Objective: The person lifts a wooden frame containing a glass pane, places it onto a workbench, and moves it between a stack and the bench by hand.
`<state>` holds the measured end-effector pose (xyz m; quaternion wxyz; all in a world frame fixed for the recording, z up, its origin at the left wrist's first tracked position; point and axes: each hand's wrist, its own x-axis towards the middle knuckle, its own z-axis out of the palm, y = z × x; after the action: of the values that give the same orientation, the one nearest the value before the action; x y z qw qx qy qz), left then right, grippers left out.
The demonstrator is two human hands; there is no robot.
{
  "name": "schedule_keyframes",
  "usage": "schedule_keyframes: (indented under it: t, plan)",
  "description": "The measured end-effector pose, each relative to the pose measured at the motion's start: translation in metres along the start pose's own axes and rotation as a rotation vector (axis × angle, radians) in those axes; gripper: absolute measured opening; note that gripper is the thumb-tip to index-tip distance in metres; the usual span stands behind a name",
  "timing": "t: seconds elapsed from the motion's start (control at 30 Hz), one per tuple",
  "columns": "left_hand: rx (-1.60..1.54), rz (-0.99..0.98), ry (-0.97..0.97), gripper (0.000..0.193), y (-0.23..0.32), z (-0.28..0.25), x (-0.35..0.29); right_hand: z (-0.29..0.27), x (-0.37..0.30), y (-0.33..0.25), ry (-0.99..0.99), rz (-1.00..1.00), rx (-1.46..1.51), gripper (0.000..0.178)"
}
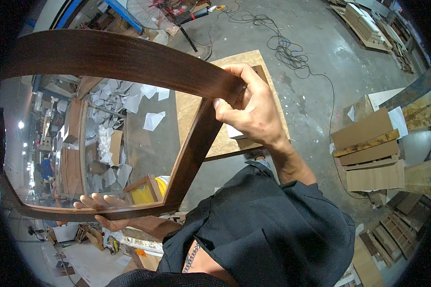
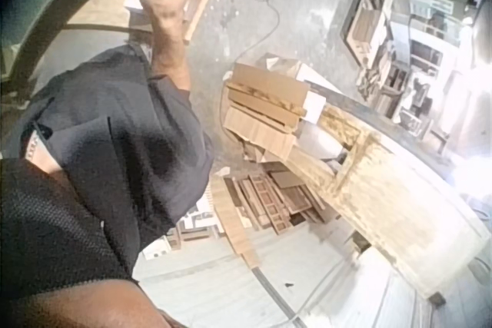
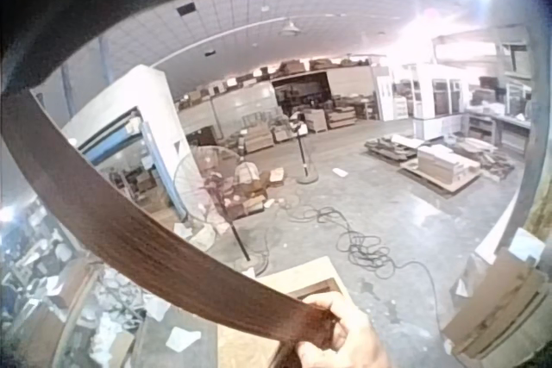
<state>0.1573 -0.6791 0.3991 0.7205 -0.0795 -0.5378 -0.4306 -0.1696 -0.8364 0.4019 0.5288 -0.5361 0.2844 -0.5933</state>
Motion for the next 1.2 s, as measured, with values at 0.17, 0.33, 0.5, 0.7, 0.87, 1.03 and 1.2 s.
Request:
schedule_keyframes:
  t: [0.17,0.33,0.5,0.7,0.87,1.03,1.2]
  plan:
    - [0.002,0.011,0.003,0.063,0.009,-0.004,-0.007,0.005,-0.004,-0.004,0.005,-0.049,0.041,0.048]
    - [-0.037,0.009,0.007,0.063,0.008,-0.005,-0.005,0.006,-0.002,-0.007,0.001,-0.008,0.029,0.046]
    - [0.118,0.037,0.039,0.064,-0.013,0.019,0.036,0.000,0.002,0.007,-0.017,-0.071,0.027,0.044]
    - [0.548,-0.066,0.765,0.085,-0.007,-0.041,-0.040,-0.048,0.005,0.044,0.104,0.024,0.066,0.017]
    - [0.652,-0.684,0.759,0.077,-0.128,-0.056,-0.015,-0.107,0.003,0.170,0.388,0.306,-0.037,0.053]
    - [1.204,-1.242,0.629,0.038,-0.266,-0.163,-0.071,-0.170,-0.017,0.261,0.553,0.539,-0.595,0.042]
    - [0.868,-1.569,0.921,0.029,-0.394,-0.239,-0.187,-0.232,-0.060,0.387,0.711,0.770,-0.961,0.058]
